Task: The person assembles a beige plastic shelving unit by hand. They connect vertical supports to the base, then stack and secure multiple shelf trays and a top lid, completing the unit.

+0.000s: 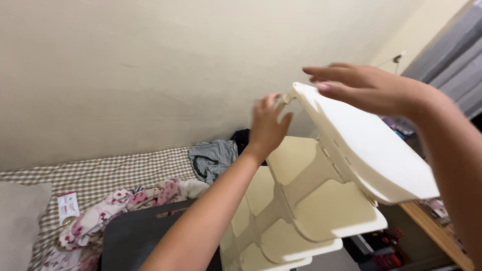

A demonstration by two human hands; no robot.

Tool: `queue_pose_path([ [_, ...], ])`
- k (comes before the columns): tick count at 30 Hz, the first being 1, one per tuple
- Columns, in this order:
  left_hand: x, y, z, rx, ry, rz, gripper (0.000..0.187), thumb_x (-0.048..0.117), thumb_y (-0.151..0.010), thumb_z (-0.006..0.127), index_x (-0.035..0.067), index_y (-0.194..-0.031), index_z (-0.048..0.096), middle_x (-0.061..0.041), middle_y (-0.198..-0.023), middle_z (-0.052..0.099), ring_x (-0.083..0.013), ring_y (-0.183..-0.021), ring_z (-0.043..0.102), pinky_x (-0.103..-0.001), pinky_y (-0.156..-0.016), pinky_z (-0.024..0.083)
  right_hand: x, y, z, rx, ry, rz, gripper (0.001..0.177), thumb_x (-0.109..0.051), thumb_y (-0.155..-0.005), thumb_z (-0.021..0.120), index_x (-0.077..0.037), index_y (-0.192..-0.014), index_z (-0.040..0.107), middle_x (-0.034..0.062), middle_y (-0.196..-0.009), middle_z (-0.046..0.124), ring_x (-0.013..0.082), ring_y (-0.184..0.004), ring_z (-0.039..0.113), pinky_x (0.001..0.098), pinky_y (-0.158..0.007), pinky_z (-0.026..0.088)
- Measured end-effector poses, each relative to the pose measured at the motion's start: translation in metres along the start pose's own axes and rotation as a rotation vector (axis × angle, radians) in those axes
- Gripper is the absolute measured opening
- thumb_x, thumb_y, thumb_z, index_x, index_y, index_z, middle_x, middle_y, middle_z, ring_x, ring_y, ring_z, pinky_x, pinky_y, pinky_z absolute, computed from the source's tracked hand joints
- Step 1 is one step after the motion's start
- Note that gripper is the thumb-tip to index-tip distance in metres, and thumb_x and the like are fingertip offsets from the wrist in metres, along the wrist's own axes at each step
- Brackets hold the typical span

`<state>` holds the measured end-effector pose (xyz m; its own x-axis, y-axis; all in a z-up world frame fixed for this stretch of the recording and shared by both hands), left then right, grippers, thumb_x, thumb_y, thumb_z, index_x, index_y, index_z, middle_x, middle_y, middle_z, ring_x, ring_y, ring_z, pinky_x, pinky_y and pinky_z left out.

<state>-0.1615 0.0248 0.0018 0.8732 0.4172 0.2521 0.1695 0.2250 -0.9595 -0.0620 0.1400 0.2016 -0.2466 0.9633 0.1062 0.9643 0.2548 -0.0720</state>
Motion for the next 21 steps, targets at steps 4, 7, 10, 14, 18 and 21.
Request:
queue_pose_path([
  [4, 0.029, 0.017, -0.034, -0.111, 0.387, -0.559, 0.034, 0.030, -0.100, 0.058, -0.001, -0.115, 0.061, -0.017, -0.096, 0.063, -0.0347, -0.088, 0.061, -0.046, -0.077, 0.051, -0.016, 0.083, 0.004, 0.002, 0.033, -0.034, 0.084, -0.058, -0.088, 0.059, -0.023, -0.161, 0.038, 0.0117, -0.153, 0.057, 0.0311, -0.133, 0.057, 0.0526, -0.109, 0.043],
  [7, 0.059, 0.032, -0.034, -0.578, 0.702, -0.959, 0.057, 0.050, -0.105, 0.040, -0.001, -0.102, 0.066, -0.012, -0.078, 0.058, -0.0287, -0.072, 0.059, -0.042, -0.068, 0.053, -0.037, 0.131, 0.037, 0.037, 0.032, -0.077, 0.106, -0.058, -0.077, 0.077, -0.010, -0.162, 0.035, 0.0227, -0.154, 0.049, 0.0382, -0.132, 0.052, 0.0537, -0.106, 0.041],
  [10, 0.083, 0.029, -0.031, -0.737, 0.778, -1.009, 0.080, 0.062, -0.108, 0.027, -0.005, -0.095, 0.067, -0.011, -0.079, 0.059, -0.0214, -0.076, 0.062, -0.036, -0.073, 0.052, -0.057, 0.145, 0.060, 0.122, 0.059, -0.085, 0.108, -0.058, -0.077, 0.081, -0.004, -0.158, 0.035, 0.0272, -0.154, 0.045, 0.0426, -0.132, 0.050, 0.0524, -0.103, 0.043],
  [14, 0.115, 0.016, -0.042, -0.662, 0.953, -1.137, 0.076, 0.070, -0.094, 0.042, 0.001, -0.099, 0.074, -0.009, -0.086, 0.071, -0.0182, -0.082, 0.067, -0.032, -0.074, 0.053, -0.073, 0.138, 0.068, 0.183, 0.061, 0.070, 0.105, -0.055, -0.069, 0.084, -0.012, -0.156, 0.042, 0.0171, -0.152, 0.051, 0.0354, -0.130, 0.053, 0.0479, -0.106, 0.044],
  [18, 0.124, 0.007, -0.049, -0.586, 1.020, -1.178, 0.073, 0.066, -0.091, 0.048, 0.000, -0.104, 0.074, -0.016, -0.094, 0.073, -0.0256, -0.089, 0.068, -0.037, -0.079, 0.054, -0.079, 0.141, 0.069, 0.238, 0.015, 0.038, 0.103, -0.054, -0.069, 0.082, -0.009, -0.153, 0.045, 0.0183, -0.153, 0.051, 0.0351, -0.130, 0.055, 0.0470, -0.105, 0.046],
  [21, 0.118, 0.007, -0.047, -0.744, 0.897, -1.194, 0.063, 0.062, -0.094, 0.041, 0.009, -0.108, 0.071, -0.013, -0.100, 0.073, -0.0203, -0.096, 0.070, -0.033, -0.084, 0.055, -0.069, 0.141, 0.072, 0.229, 0.026, -0.039, 0.105, -0.059, -0.070, 0.078, -0.005, -0.154, 0.043, 0.0204, -0.155, 0.048, 0.0381, -0.134, 0.051, 0.0497, -0.108, 0.040],
])
Point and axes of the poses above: each hand's wrist, its own y-axis away from the middle knuckle, its own z-axis out of the palm, x = y × z, the point moved 2 cm from there along -y, towards the middle knuckle
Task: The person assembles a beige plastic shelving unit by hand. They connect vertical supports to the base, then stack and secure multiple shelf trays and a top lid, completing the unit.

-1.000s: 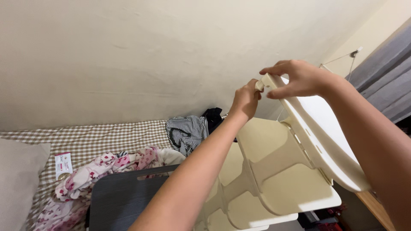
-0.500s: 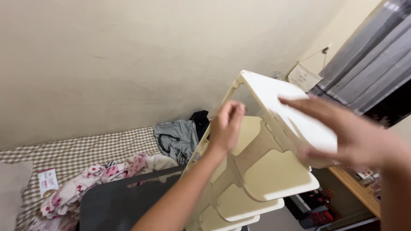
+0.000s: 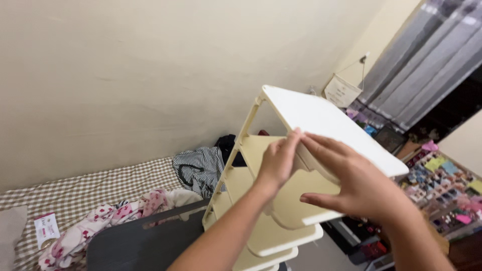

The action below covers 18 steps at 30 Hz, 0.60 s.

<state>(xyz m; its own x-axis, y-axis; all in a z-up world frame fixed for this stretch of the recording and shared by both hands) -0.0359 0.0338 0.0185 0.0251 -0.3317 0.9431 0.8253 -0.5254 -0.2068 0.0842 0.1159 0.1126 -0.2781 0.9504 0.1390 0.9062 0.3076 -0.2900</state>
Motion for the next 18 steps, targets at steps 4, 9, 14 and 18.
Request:
queue_pose_path([
  [4, -0.002, -0.005, -0.006, 0.096, -0.059, 0.177, 0.058, 0.055, -0.102, 0.037, 0.003, -0.113, 0.062, -0.011, -0.107, 0.064, -0.0189, -0.100, 0.062, -0.034, -0.090, 0.050, 0.039, 0.022, -0.011, 0.138, -0.140, 0.068, 0.102, -0.075, -0.083, 0.053, -0.006, -0.157, 0.049, 0.0187, -0.157, 0.050, 0.0390, -0.138, 0.049, 0.0548, -0.104, 0.040],
  [9, -0.008, 0.030, -0.001, 0.410, 0.026, 0.688, 0.042, 0.036, -0.103, 0.050, -0.002, -0.121, 0.051, -0.014, -0.114, 0.051, -0.0219, -0.102, 0.048, -0.038, -0.095, 0.044, 0.110, 0.065, -0.016, 0.506, -0.381, 0.461, 0.090, -0.076, -0.096, 0.025, -0.007, -0.144, 0.057, 0.0184, -0.151, 0.053, 0.0389, -0.136, 0.050, 0.0602, -0.103, 0.044],
  [14, -0.044, 0.084, 0.062, 0.358, -0.226, 1.181, 0.017, 0.021, -0.102, 0.056, 0.010, -0.111, 0.047, -0.006, -0.108, 0.048, -0.0137, -0.100, 0.048, -0.031, -0.091, 0.045, 0.192, 0.094, 0.017, 0.719, -0.730, 0.580, 0.078, -0.064, -0.102, 0.026, -0.003, -0.138, 0.059, 0.0231, -0.139, 0.061, 0.0374, -0.128, 0.059, 0.0558, -0.103, 0.049],
  [18, -0.067, 0.086, 0.125, 0.071, -0.616, 0.884, 0.022, 0.018, -0.094, 0.063, 0.008, -0.112, 0.055, -0.010, -0.112, 0.059, -0.0238, -0.108, 0.057, -0.039, -0.098, 0.047, 0.238, 0.094, 0.077, 0.543, -1.046, 0.662, 0.064, -0.052, -0.099, 0.031, -0.006, -0.137, 0.056, 0.0199, -0.137, 0.059, 0.0350, -0.126, 0.059, 0.0548, -0.103, 0.051],
])
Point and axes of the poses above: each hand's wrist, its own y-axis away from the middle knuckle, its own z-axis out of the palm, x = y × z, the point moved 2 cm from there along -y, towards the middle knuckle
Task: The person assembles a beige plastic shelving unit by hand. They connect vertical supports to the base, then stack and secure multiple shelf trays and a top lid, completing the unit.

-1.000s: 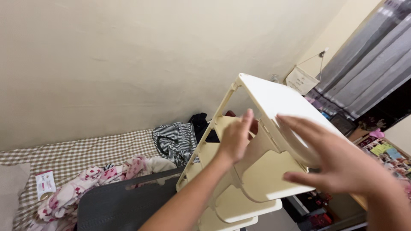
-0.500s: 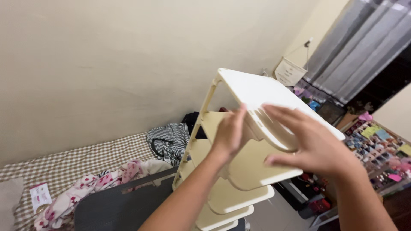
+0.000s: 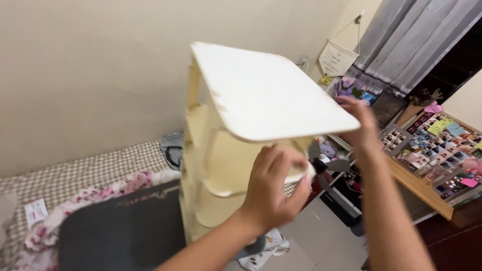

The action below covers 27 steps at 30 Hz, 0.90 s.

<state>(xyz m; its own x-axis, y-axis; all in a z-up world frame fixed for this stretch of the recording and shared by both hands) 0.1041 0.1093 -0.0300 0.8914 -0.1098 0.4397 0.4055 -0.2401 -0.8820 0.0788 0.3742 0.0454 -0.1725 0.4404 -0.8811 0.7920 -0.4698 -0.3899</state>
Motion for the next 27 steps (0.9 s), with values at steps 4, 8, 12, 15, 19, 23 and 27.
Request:
queue_pose_path([
  [4, -0.020, -0.030, 0.068, -0.245, -0.118, -0.420, 0.059, 0.028, -0.093, 0.066, -0.001, -0.137, 0.038, -0.023, -0.135, 0.045, -0.0391, -0.124, 0.047, -0.047, -0.105, 0.040, 0.066, -0.015, 0.010, -0.214, -0.263, 0.071, 0.062, -0.049, -0.096, 0.039, -0.006, -0.140, 0.049, 0.0209, -0.143, 0.055, 0.0339, -0.136, 0.051, 0.0547, -0.107, 0.048],
  [8, -0.048, -0.046, 0.095, -0.143, -0.255, -0.391, 0.080, 0.026, -0.090, 0.067, -0.006, -0.148, 0.022, -0.034, -0.147, 0.029, -0.0511, -0.130, 0.038, -0.053, -0.107, 0.038, 0.103, -0.022, 0.026, -0.411, -0.412, 0.115, 0.063, -0.051, -0.099, 0.040, -0.007, -0.143, 0.048, 0.0175, -0.148, 0.053, 0.0316, -0.134, 0.052, 0.0481, -0.105, 0.046],
  [12, -0.067, -0.051, 0.103, -0.230, -0.281, -0.535, 0.068, 0.024, -0.093, 0.058, 0.008, -0.152, 0.029, -0.030, -0.152, 0.031, -0.0502, -0.126, 0.049, -0.053, -0.099, 0.046, 0.110, -0.019, 0.037, -0.507, -0.387, 0.039, 0.063, -0.049, -0.103, 0.046, -0.002, -0.144, 0.050, 0.0153, -0.141, 0.058, 0.0278, -0.125, 0.057, 0.0429, -0.099, 0.049],
  [15, -0.071, -0.060, 0.108, -0.248, -0.330, -0.538, 0.063, 0.026, -0.094, 0.059, 0.006, -0.147, 0.034, -0.031, -0.147, 0.040, -0.0501, -0.118, 0.055, -0.054, -0.093, 0.049, 0.100, -0.028, 0.033, -0.456, -0.317, -0.019, 0.062, -0.048, -0.101, 0.044, -0.007, -0.147, 0.046, 0.0071, -0.141, 0.058, 0.0208, -0.125, 0.057, 0.0388, -0.098, 0.049],
  [19, -0.069, -0.062, 0.107, -0.274, -0.316, -0.656, 0.047, 0.034, -0.102, 0.053, 0.005, -0.139, 0.048, -0.027, -0.134, 0.056, -0.0446, -0.112, 0.062, -0.053, -0.092, 0.051, 0.116, -0.029, 0.039, -0.385, -0.164, 0.068, 0.062, -0.051, -0.104, 0.040, -0.006, -0.145, 0.051, 0.0087, -0.138, 0.061, 0.0222, -0.118, 0.056, 0.0387, -0.101, 0.048],
  [23, -0.066, -0.071, 0.110, -0.351, -0.383, -0.634, 0.040, 0.036, -0.101, 0.053, 0.004, -0.122, 0.063, -0.024, -0.118, 0.068, -0.0418, -0.107, 0.067, -0.051, -0.093, 0.051, 0.142, -0.056, 0.027, -0.517, -0.285, 0.117, 0.059, -0.041, -0.097, 0.054, -0.005, -0.144, 0.052, 0.0068, -0.143, 0.060, 0.0192, -0.128, 0.056, 0.0379, -0.106, 0.047],
  [27, -0.058, -0.077, 0.108, -0.162, -0.399, -0.357, 0.039, 0.029, -0.094, 0.058, -0.004, -0.114, 0.067, -0.027, -0.106, 0.070, -0.0438, -0.098, 0.067, -0.051, -0.085, 0.051, 0.143, -0.100, 0.033, -0.834, -0.334, 0.095, 0.060, -0.024, -0.089, 0.068, -0.002, -0.143, 0.055, 0.0106, -0.140, 0.062, 0.0228, -0.125, 0.059, 0.0408, -0.105, 0.047],
])
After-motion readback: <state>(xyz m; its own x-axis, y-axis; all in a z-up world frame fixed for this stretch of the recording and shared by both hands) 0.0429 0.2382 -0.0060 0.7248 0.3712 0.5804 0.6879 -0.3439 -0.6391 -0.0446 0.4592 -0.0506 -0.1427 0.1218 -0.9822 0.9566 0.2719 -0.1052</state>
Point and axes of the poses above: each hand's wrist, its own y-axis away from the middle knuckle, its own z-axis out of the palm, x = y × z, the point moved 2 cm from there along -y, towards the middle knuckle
